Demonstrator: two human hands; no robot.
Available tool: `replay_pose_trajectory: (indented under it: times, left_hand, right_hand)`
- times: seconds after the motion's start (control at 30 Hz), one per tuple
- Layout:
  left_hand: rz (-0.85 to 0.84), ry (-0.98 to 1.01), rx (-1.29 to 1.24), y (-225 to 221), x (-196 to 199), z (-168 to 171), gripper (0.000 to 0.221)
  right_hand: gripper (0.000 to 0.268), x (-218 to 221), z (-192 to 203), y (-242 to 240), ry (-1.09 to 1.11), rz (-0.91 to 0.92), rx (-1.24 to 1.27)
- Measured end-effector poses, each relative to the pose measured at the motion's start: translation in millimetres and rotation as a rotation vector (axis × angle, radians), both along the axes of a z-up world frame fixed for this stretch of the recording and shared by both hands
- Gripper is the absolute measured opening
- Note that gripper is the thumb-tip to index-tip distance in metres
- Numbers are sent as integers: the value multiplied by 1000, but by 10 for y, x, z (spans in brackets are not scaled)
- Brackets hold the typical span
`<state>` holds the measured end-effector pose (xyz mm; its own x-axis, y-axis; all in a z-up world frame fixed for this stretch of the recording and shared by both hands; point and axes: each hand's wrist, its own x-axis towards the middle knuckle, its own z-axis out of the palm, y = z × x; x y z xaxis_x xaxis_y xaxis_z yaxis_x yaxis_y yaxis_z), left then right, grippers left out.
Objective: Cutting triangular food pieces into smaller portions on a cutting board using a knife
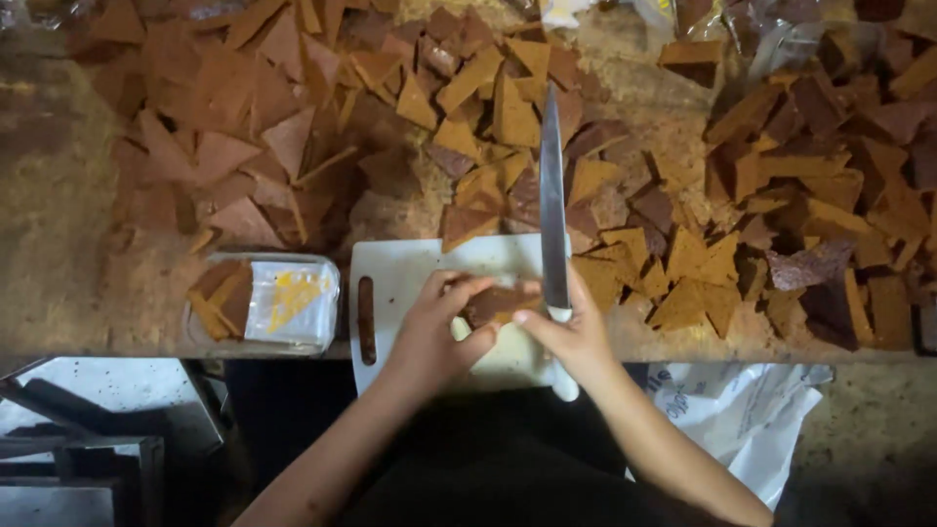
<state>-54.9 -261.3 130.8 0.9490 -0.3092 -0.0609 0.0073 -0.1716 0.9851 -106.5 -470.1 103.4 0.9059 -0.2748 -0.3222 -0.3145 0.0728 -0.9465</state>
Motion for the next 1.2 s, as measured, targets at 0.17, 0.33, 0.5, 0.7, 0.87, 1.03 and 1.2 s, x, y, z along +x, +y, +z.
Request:
replay_pose_trajectory:
  times: [0.17,0.33,0.5,0.7,0.87,1.03,1.2]
  left_hand:
    - [-271,-161,662,220,-27,-318,80]
    - [2,26,387,129,-124,-740,61]
    - [59,-121,323,111,-176,-852,49]
    - [70,-135,185,148,-146,-815,46]
    - [84,-183,226,142,-180,-854,46]
    - [-7,-118,233,179,-161,-691,41]
    - [147,-229,201,179,-201,-894,42]
  right_hand:
    - [65,-307,431,26,151,306,-410]
    - [64,-324,680,318,64,514,-687]
    - [61,-102,809,519,-70,613,-799]
    - [62,-103,513,396,65,696,-748]
    - [72,-499,294,153,154,764,-845]
    - [73,-846,221,-246,202,820,-625]
    - [64,-621,475,-84,194,808,-605]
